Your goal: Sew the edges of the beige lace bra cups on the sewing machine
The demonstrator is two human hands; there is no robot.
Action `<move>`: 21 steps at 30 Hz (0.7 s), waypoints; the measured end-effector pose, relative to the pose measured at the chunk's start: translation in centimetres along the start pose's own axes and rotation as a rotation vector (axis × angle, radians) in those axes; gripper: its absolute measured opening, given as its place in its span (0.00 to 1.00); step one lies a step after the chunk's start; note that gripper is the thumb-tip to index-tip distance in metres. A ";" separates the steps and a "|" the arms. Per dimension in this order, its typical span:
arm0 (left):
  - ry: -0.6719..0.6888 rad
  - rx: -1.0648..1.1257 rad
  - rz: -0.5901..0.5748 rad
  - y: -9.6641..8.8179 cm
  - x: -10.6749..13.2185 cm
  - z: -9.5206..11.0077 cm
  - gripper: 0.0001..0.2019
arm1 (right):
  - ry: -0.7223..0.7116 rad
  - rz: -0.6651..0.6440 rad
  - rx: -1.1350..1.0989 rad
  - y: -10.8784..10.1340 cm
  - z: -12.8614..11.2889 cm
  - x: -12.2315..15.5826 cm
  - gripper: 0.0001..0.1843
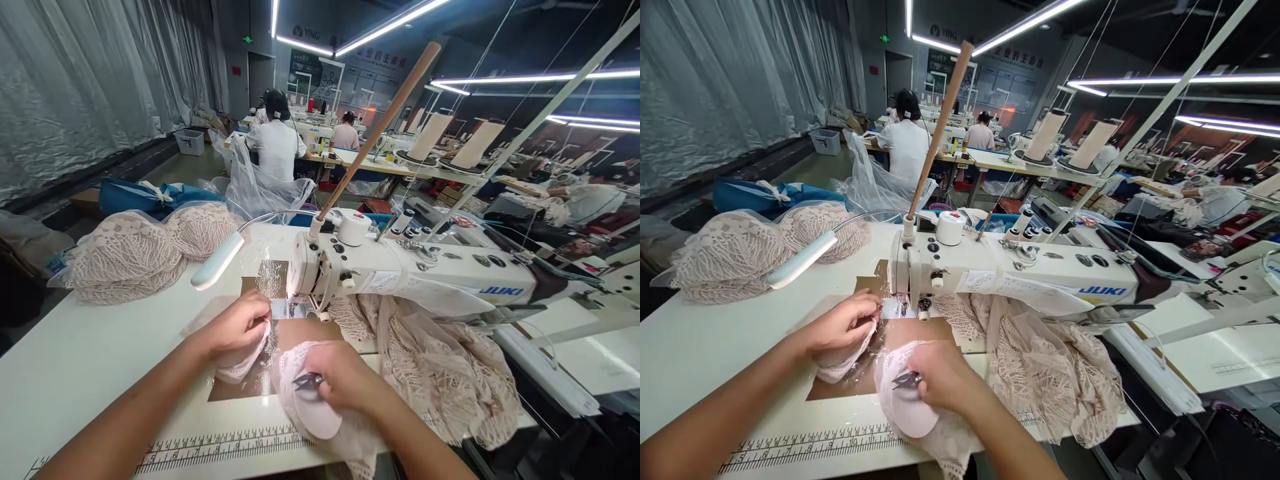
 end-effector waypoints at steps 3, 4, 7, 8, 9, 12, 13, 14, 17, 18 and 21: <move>-0.054 0.091 -0.013 -0.1 1.1 0.6 0.08 | 0.107 0.039 -0.326 -1.0 0.9 0.2 0.05; -0.078 0.130 -0.022 0.0 1.4 0.7 0.09 | 0.127 0.084 -0.447 -1.2 0.9 -0.1 0.04; -0.140 0.272 -0.075 0.6 1.8 0.9 0.10 | 0.165 0.194 -0.679 -0.6 0.6 -2.0 0.14; -0.153 0.320 -0.095 0.8 1.8 1.0 0.11 | 0.170 0.197 -0.711 -0.2 0.4 -2.7 0.15; -0.165 0.365 -0.110 1.0 1.9 1.0 0.11 | 0.175 0.190 -0.733 0.2 0.2 -3.3 0.13; -0.203 0.475 -0.118 1.2 2.0 1.1 0.09 | 0.161 0.192 -0.751 1.1 -0.1 -4.3 0.08; -0.216 0.506 -0.114 1.1 2.0 1.1 0.08 | 0.152 0.205 -0.750 1.3 -0.1 -4.4 0.10; -0.228 0.536 -0.109 1.1 2.0 1.1 0.08 | 0.145 0.219 -0.751 1.5 0.0 -4.4 0.12; -0.274 0.630 -0.099 1.3 1.9 1.2 0.10 | 0.141 0.256 -0.751 1.8 0.3 -4.2 0.15; -0.293 0.665 -0.100 1.5 1.8 1.2 0.10 | 0.138 0.265 -0.749 1.8 0.3 -4.1 0.15; -0.345 0.772 -0.122 2.4 1.6 1.0 0.13 | 0.120 0.304 -0.747 1.6 0.3 -3.9 0.13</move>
Point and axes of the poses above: each hand's wrist, its own x-axis away from the middle knuckle, its own y-axis out of the palm, z = x × y, the point moved 3 cm from there along -x, towards the middle knuckle, and after that the axes turned 1 degree about -y, right-handed, at the moved point
